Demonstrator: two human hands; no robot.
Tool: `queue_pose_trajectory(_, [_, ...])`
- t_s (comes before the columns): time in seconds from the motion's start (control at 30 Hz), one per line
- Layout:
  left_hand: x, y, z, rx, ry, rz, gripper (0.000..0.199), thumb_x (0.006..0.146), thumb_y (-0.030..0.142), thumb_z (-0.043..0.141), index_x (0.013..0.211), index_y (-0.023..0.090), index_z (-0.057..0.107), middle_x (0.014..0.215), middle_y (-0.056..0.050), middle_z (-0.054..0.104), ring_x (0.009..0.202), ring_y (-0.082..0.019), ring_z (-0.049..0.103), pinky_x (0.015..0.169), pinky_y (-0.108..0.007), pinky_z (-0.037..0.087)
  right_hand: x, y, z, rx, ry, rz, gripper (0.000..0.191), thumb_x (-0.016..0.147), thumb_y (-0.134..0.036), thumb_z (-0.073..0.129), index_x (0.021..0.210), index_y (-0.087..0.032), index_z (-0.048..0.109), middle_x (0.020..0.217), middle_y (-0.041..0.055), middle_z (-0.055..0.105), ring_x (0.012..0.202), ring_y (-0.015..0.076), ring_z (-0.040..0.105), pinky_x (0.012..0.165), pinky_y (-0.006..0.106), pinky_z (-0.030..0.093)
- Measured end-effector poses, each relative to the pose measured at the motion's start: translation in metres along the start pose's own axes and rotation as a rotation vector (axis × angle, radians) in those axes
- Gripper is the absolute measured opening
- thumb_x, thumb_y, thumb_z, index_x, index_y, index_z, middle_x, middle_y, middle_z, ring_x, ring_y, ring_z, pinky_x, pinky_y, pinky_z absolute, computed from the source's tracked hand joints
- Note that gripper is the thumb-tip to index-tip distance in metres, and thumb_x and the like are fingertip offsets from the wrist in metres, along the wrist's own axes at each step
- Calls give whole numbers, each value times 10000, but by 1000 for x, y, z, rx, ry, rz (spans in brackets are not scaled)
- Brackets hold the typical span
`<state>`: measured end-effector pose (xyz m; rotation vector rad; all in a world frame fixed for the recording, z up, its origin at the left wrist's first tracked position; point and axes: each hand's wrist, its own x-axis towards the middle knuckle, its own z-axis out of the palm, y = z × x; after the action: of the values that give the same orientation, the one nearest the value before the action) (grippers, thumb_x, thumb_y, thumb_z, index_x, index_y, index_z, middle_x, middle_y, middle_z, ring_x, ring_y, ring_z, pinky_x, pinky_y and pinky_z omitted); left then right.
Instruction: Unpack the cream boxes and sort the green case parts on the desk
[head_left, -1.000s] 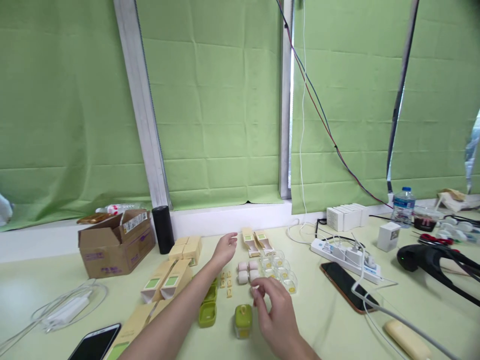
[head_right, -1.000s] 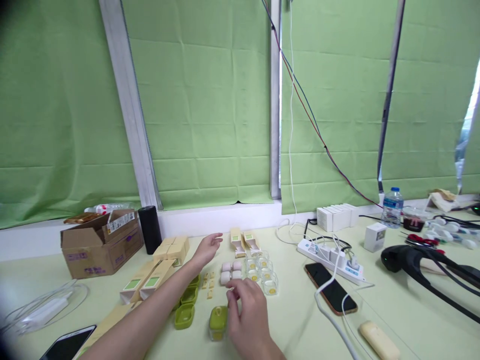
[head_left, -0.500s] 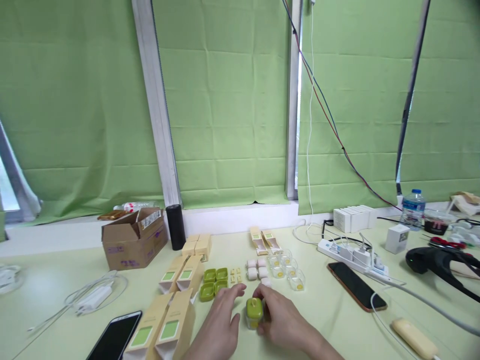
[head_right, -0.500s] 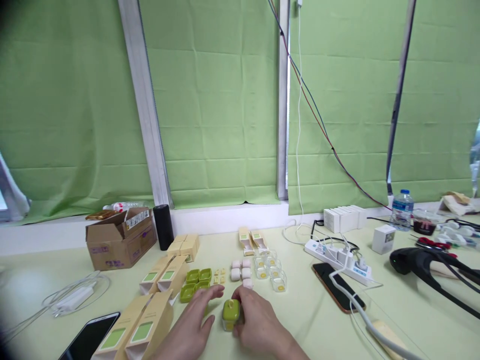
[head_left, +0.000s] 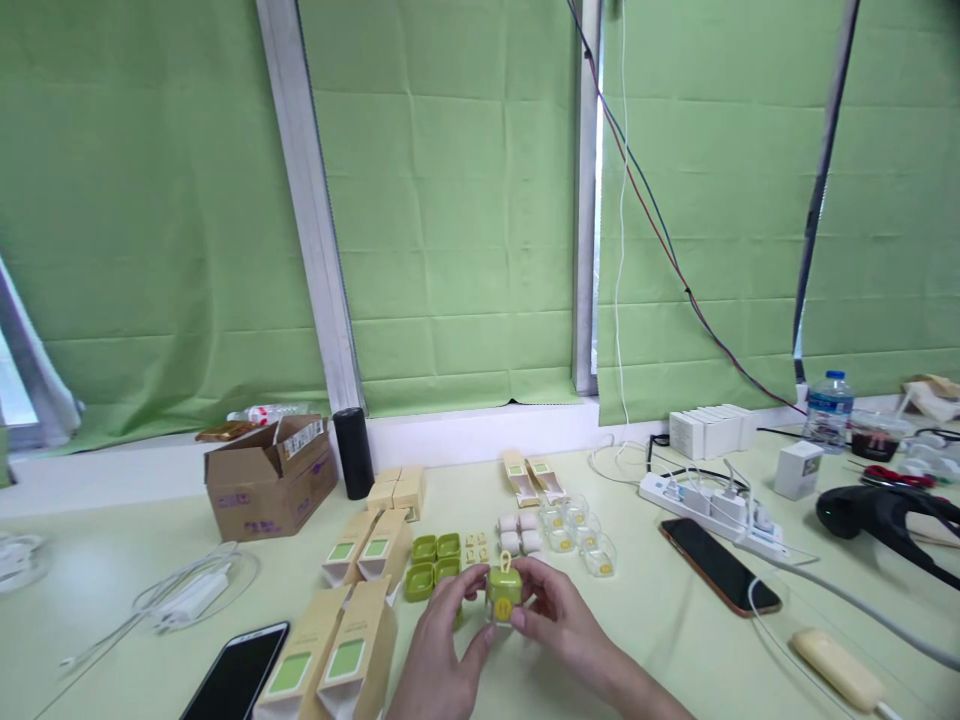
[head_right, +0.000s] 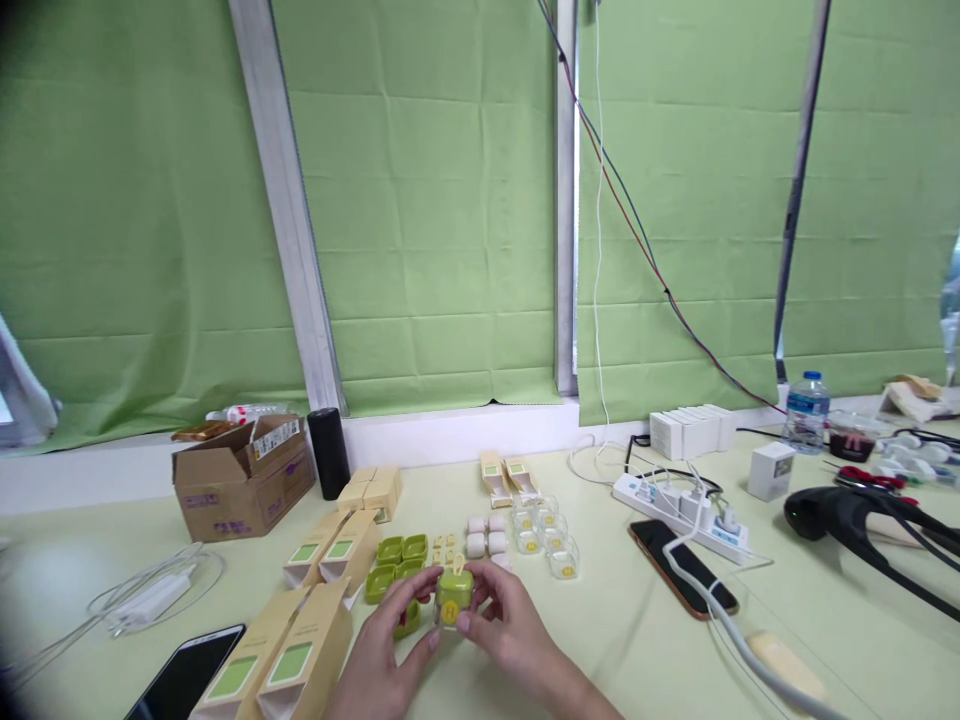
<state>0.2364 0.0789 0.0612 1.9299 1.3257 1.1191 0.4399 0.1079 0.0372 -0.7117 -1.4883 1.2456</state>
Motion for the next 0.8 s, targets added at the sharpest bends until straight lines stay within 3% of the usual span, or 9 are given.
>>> queue_pose_trajectory(0.17, [-2, 2, 2, -5, 101, 29, 476, 879, 418, 681, 1327, 258, 679, 1320, -135, 688, 1197, -316, 655, 1021, -454, 539, 0, 8, 5, 234, -3, -11, 604, 763, -443, 886, 1260, -255, 600, 1018, 50, 691, 954, 232, 629, 725, 315, 501])
queue_pose_trajectory(0.43, [-5, -3, 15, -6, 232, 42, 400, 884, 354, 633, 1269, 254, 670, 1187, -86, 710, 928, -244, 669, 808, -353, 547, 5, 9, 4, 395, 9, 31, 553, 709, -403, 929, 1134, -222, 624, 1012, 58, 741, 834, 197, 694, 583, 253, 530])
queue_pose_trajectory(0.53, [-4, -7, 16, 45, 199, 14, 200, 900, 296, 562, 1046, 227, 678, 1006, -74, 711, 873, -246, 660, 722, -329, 517, 5, 7, 3, 466, 26, 54, 554, 704, -378, 929, 1138, -231, 617, 1075, 71, 755, 819, 213, 733, 599, 288, 561])
queue_pose_trajectory(0.63, [-5, -10, 16, 150, 79, 29, 120, 890, 229, 526, 823, 225, 625, 846, -54, 675, 825, -246, 652, 744, -337, 502, 5, 3, 3, 511, 39, 45, 530, 716, -349, 923, 1139, -238, 623, 1057, 64, 758, 837, 227, 747, 632, 310, 573])
queue_pose_trajectory(0.8, [-8, -9, 17, 329, -11, 19, 144, 890, 197, 513, 793, 217, 617, 822, -58, 659, 839, -257, 654, 780, -352, 477, 5, 2, 1, 599, 33, 33, 498, 720, -302, 920, 1134, -238, 651, 1021, 59, 754, 814, 224, 738, 666, 334, 567])
